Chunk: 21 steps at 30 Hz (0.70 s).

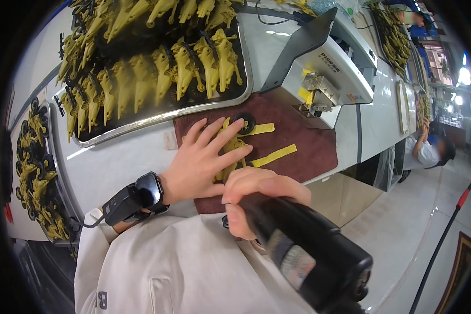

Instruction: Using an electric screwdriver to fasten components onto toy motorcycle frames in a manufacturing line.

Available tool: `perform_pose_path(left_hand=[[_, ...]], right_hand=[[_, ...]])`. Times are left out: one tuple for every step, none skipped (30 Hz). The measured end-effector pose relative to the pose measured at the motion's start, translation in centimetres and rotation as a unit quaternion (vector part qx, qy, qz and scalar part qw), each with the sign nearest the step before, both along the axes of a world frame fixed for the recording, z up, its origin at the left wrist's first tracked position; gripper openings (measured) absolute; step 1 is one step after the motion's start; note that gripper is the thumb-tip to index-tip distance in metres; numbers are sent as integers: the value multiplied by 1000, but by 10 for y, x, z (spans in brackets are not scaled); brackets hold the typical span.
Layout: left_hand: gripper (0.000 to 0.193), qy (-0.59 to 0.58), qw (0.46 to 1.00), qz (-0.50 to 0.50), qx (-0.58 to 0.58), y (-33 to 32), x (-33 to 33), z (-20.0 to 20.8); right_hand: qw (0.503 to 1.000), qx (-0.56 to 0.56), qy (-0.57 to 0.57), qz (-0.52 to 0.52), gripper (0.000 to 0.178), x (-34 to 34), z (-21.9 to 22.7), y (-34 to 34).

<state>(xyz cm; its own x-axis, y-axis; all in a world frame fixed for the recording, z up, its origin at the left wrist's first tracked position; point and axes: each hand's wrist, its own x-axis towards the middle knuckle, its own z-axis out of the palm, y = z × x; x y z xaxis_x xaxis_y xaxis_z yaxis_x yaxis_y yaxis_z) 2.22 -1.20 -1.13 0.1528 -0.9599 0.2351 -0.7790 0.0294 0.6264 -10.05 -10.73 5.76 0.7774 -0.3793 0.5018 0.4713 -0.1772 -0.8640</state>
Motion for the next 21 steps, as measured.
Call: perform_pose_path(left_hand=[[61,-3,1000,4,-2,0,0,-1],[61,-5,1000,5,-1,-1,0,-2],[59,-5,1000,7,-3,-1,0,-2],[57,-6,1000,8,-5,-1,0,-3],[57,-6,1000,8,-7,-1,1,-3],[57,-3,1000,7,-7,0,1,-3],[57,-1,1000,6,-7,0,2,-3],[57,-4,1000,4,-8,-2,3,0],[58,0,1000,5,-6,-2,2,3],[59,4,1000,6,-5,-3,3,6],[59,0,1000,3,-5,-3,3,6],[60,5,1000,1,-14,-4,3,7],[62,10,1000,-1,-24,-6,3,8],[61,6,999,7,-54,-7,3,9],[61,-1,998,0,-57,-5,2,13],[60,-5,996,13,-83,-1,1,18],[60,-7,994,26,-109,1,0,22],[59,-12,994,29,-107,1,0,28],[59,-17,994,23,-110,0,0,33],[59,-6,994,17,-105,1,0,39],[59,5,995,10,-100,2,-1,44]], right_hand=[[1000,8,18,6,60,2,1,1],[1000,9,10,-11,57,7,2,6],[1000,11,9,-10,57,8,2,7],[1000,-7,8,-12,58,9,1,7],[999,-28,9,-17,59,10,2,8],[999,-31,-10,-16,57,13,-1,8],[999,-33,-11,-16,57,11,-3,5],[999,-23,-25,-8,55,8,-3,-3],[999,-13,-39,1,53,6,-3,-8],[993,43,-83,-66,55,4,-1,-6],[976,78,-132,-153,59,9,5,-3],[965,104,-135,-199,59,11,13,-7],[951,130,-139,-245,60,11,19,-14],[942,118,-90,-301,60,13,19,-22],[928,106,-42,-356,60,14,19,-29],[922,121,23,-366,61,12,21,-30],[926,121,61,-353,60,10,20,-33],[928,126,87,-340,59,8,21,-32],[929,131,113,-326,59,9,23,-29],[927,116,131,-332,60,11,21,-27],[929,120,140,-321,55,13,21,-25]])
